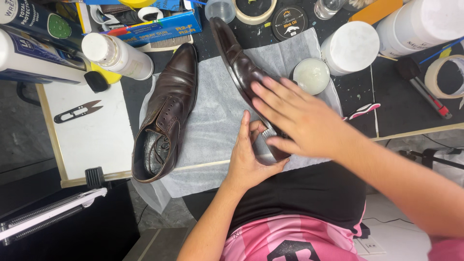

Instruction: The person applies a white cream to a brown leather shoe using a toothbrush, then rubs the cream into the leather with their fingers. They rotate the shoe to treat different areas and later tie the shoelaces.

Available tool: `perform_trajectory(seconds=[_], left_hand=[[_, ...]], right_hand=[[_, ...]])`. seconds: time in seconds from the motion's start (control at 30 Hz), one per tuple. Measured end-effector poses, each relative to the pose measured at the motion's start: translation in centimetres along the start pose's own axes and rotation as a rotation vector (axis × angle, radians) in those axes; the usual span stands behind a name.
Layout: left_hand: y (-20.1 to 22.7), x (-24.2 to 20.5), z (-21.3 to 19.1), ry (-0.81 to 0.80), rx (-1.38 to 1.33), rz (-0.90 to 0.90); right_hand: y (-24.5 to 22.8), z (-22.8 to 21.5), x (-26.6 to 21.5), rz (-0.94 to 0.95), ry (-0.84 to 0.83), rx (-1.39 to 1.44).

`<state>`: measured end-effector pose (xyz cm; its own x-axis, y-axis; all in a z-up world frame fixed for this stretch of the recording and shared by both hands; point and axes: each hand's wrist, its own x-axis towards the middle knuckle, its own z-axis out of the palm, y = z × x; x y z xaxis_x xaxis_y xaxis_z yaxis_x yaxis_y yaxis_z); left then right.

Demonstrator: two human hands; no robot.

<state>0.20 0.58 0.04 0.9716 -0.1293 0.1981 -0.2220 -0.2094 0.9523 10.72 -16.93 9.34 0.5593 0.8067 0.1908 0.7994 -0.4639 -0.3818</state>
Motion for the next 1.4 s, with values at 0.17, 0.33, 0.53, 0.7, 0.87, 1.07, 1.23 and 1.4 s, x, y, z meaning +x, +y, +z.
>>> perform_trajectory(seconds=[0.17,0.33,0.53,0.7,0.87,1.07,1.23,1.4], left_hand=[[-0.2,-0.7,-1.0,-0.092,-0.184,-0.104],[0.0,-1.4,-3.2,-0.103,-0.615,-0.219],[0.3,-2.4,-4.4,0.003,-1.166,-0.317],[1.2,-3.1,-5.0,0.030,-1.465,-0.315],[1.2,-4.1,-7.5,0.184,-1.431,-0.295],[0.2,-3.7,-9.6,0.231,-1.490,-0.286],[-0.2,-2.5,-10.1,0.240,-1.471,-0.363],[1.8,-2.9,-10.2,0.199,-1.440,-0.434]], right_hand=[[-3.8,2.4,-6.3,-0.073,0.019,0.088],[-3.4,2.3,-9.5,-0.046,0.368,0.195],[-2.1,4.2,-6.0,0.294,0.648,0.705],[-1.1,5.7,-4.8,0.408,0.726,1.020],[0.7,5.8,-5.3,0.423,0.882,0.969],[0.7,4.2,-5.5,0.361,0.828,1.458],[0.1,3.2,-6.6,0.391,0.751,1.471],[0.2,2.9,-6.9,0.425,0.788,1.468]])
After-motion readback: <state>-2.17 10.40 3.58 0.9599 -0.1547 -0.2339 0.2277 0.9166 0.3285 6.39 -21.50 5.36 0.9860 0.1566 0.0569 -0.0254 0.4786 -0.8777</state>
